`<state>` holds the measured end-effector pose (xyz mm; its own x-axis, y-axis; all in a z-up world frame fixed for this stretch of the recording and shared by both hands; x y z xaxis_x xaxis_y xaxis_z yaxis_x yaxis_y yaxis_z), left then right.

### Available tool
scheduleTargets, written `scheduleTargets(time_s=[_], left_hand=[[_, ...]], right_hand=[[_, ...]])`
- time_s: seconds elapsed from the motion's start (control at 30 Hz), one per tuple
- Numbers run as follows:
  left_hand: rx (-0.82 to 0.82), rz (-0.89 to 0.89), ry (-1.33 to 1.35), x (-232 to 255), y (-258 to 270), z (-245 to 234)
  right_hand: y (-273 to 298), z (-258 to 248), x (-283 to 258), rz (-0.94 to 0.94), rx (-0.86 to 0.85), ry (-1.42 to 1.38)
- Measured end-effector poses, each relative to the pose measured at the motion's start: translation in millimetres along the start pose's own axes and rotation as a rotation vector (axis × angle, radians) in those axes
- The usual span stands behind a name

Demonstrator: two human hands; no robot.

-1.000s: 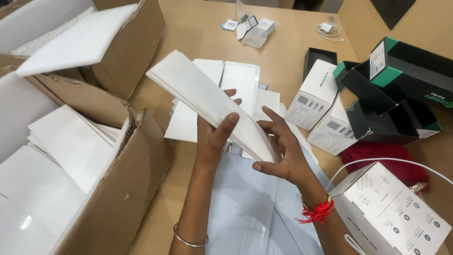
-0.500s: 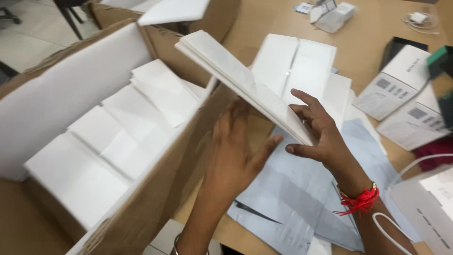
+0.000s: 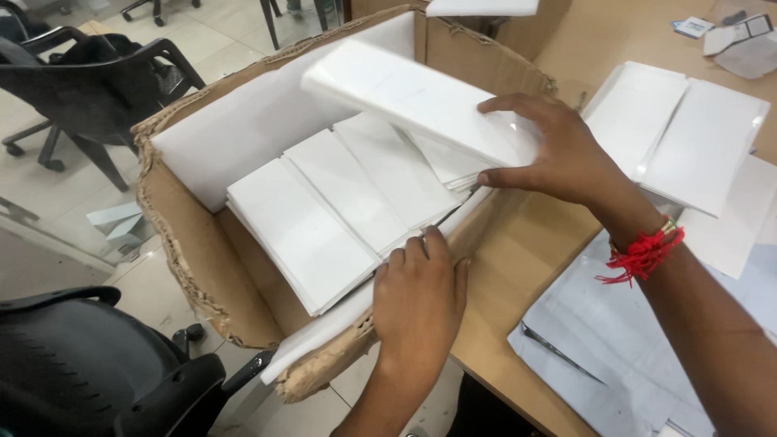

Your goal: The person takes white rectangular items from one stack and places them into cardboard boxes, organizing them into neat rows.

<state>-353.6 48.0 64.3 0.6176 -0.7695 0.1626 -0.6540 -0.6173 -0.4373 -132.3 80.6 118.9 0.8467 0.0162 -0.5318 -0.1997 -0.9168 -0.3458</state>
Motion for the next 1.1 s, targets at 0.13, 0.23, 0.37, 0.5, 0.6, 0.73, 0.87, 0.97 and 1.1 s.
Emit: scheduleTargets(time_s=[0.13,0.23,0.37,0.5,0.6,0.73,0.87,0.97,1.1], left_hand=[[0.034,-0.026,0.006,-6.0,-3.2,5.7],[0.036,-0.014,-0.011,-5.5,-2.6,9.4],[0.091,0.005,-0.031,-5.9,-2.0,10.9],[0.055,0.033,-0.011,-5.7,0.2,12.9],[0.015,0.021,0.047,-10.7,0.0,12.2],[0.052,0.037,0.025,-15.0,-3.2,7.9],[-0.004,0.012,0.027,-15.1,-3.2,11.4],[-0.056,-0.004,0.007,-9.1,0.3,12.3],[0.097,0.005,-0.077,4.5,6.6,4.9]], right_hand=[[-39.4,38.5,-18.3,-0.006,-0.089,0.279],[-61.4,68.0,-18.8,0.122,-0.148,0.48],[-75.5,101.2,-7.6,0.244,-0.381,0.607],[-77.1,136.2,-1.4,0.349,-0.589,0.719],[-84.6,150.0,-1.9,0.371,-0.624,0.74],[-86.7,152.5,-5.9,0.315,-0.652,0.7],[-77.8,156.2,-4.2,0.259,-0.69,0.717],[-69.1,158.6,-2.0,0.214,-0.765,0.688],[-56.0,158.7,3.3,0.19,-0.757,0.651]])
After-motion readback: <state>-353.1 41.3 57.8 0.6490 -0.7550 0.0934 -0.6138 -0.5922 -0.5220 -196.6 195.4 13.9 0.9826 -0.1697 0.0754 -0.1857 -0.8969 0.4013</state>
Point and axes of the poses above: each hand's wrist, its own y-axis away from the middle knuckle, its own z-axis out of the palm, x = y × z, the point moved 3 cm from there along -y, towards the middle knuckle, and after that the axes turned 13 degrees about z, right-handed, at the moved point
